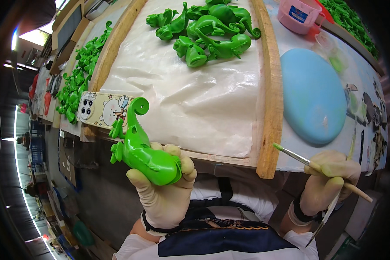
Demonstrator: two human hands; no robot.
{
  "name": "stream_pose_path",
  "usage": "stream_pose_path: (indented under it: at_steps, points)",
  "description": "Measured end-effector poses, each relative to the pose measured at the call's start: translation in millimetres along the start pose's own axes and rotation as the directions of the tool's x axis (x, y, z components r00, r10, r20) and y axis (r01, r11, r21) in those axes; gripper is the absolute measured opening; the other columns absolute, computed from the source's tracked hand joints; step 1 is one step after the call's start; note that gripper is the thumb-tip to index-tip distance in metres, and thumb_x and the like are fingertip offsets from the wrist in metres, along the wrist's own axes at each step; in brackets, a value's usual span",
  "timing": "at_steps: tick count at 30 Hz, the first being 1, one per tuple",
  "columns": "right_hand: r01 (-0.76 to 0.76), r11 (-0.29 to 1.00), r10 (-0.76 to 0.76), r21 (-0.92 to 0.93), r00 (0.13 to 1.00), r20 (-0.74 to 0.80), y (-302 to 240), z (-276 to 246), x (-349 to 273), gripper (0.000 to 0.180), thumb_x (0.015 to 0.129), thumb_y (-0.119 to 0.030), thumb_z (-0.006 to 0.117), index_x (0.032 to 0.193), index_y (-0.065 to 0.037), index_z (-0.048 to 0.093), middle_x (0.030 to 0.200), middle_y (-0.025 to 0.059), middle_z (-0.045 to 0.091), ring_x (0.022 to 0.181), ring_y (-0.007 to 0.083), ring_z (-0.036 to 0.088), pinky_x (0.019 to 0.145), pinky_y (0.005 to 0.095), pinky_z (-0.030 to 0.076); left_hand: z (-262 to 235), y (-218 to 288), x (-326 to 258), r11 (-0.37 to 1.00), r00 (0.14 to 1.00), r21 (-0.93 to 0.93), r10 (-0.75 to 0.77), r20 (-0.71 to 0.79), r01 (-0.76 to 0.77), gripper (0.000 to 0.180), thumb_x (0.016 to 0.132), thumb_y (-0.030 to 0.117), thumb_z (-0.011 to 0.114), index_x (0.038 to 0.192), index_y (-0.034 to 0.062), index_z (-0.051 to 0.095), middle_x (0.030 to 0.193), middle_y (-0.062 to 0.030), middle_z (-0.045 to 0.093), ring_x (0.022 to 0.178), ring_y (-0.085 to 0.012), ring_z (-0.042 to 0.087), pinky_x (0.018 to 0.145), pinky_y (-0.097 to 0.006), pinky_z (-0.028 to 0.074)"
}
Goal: Finishing and detailing green plastic chameleon figurines using scrapers and paintbrushes.
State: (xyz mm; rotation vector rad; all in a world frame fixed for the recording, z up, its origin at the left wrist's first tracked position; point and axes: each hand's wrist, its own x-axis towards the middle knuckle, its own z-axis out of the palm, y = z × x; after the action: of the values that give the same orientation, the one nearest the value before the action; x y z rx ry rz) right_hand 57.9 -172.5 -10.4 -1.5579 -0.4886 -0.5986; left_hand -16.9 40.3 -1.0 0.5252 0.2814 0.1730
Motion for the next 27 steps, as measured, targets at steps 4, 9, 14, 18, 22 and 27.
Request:
stream_pose_path:
  at_steps: [4, 9, 14, 18, 22, 27]
  points:
    - [0.005, 1.000, -0.005, 0.001, 1.000, -0.002, 3.2, 0.4, 2.5, 0.032, 0.085, -0.034, 0.044, 0.079, -0.002, 0.040, 0.061, 0.0101, 0.045, 0.048, 0.0143, 0.042, 0.042, 0.0229, 0.036, 0.7, 1.5, 0.7, 0.999, 1.000, 0.034, 0.003, -0.019, -0.002, 0.054, 0.063, 0.046, 0.065, 0.100, 0.0108, 0.046, 0.094, -0.0013, 0.050, 0.081, -0.0196, 0.049, 0.073, -0.032, 0.040]
    - [0.034, 0.999, -0.034, -0.017, 0.999, 0.007, 10.9, -7.2, 14.4, 0.030, 0.086, -0.031, 0.041, 0.080, -0.001, 0.041, 0.062, 0.0110, 0.046, 0.051, 0.0149, 0.042, 0.046, 0.0234, 0.036, 2.2, 14.4, 8.6, 0.926, 0.989, 0.363, 0.135, -0.064, -0.103, 0.053, 0.068, 0.034, 0.067, 0.101, 0.0014, 0.043, 0.088, -0.0072, 0.051, 0.074, -0.0187, 0.052, 0.065, -0.031, 0.044]
    - [0.029, 0.999, -0.027, 0.027, 0.998, -0.062, 24.1, -7.7, 26.8, 0.030, 0.087, -0.030, 0.038, 0.079, -0.002, 0.040, 0.062, 0.0098, 0.044, 0.051, 0.0139, 0.040, 0.046, 0.0232, 0.033, -3.6, 42.6, 9.1, 0.652, 0.937, 0.707, 0.348, 0.040, -0.273, 0.044, 0.061, -0.001, 0.067, 0.099, 0.0012, 0.044, 0.087, -0.0078, 0.053, 0.076, -0.0158, 0.053, 0.069, -0.026, 0.044]
    - [-0.009, 1.000, 0.011, 0.015, 0.989, -0.151, 26.5, -16.8, 26.2, 0.032, 0.086, -0.034, 0.040, 0.077, -0.003, 0.039, 0.064, 0.0088, 0.041, 0.053, 0.0141, 0.039, 0.047, 0.0217, 0.031, -0.1, 61.2, 12.6, -0.162, 0.762, 0.883, 0.452, 0.463, -0.441, 0.040, 0.052, 0.003, 0.073, 0.088, 0.0025, 0.054, 0.078, -0.0084, 0.049, 0.060, -0.0155, 0.049, 0.057, -0.023, 0.041]
    - [-0.054, 0.996, 0.069, 0.075, 0.974, -0.216, 31.6, -18.0, 23.3, 0.031, 0.086, -0.034, 0.038, 0.077, -0.004, 0.038, 0.065, 0.0082, 0.037, 0.056, 0.0140, 0.035, 0.048, 0.0232, 0.028, 6.5, 73.7, 9.0, -0.360, 0.774, 0.859, 0.395, 0.494, -0.364, 0.041, 0.048, 0.003, 0.073, 0.085, 0.0028, 0.055, 0.075, -0.0065, 0.050, 0.065, -0.0168, 0.049, 0.056, -0.025, 0.040]
    - [-0.071, 0.996, 0.085, 0.058, 0.953, -0.292, 34.3, -19.1, 23.3, 0.030, 0.085, -0.032, 0.037, 0.075, -0.003, 0.037, 0.066, 0.0086, 0.037, 0.057, 0.0151, 0.035, 0.050, 0.0239, 0.029, 7.2, 85.5, 6.9, -0.386, 0.829, 0.868, 0.334, 0.448, -0.313, 0.043, 0.048, 0.008, 0.076, 0.086, 0.0014, 0.058, 0.073, -0.0069, 0.052, 0.062, -0.0168, 0.049, 0.054, -0.025, 0.041]
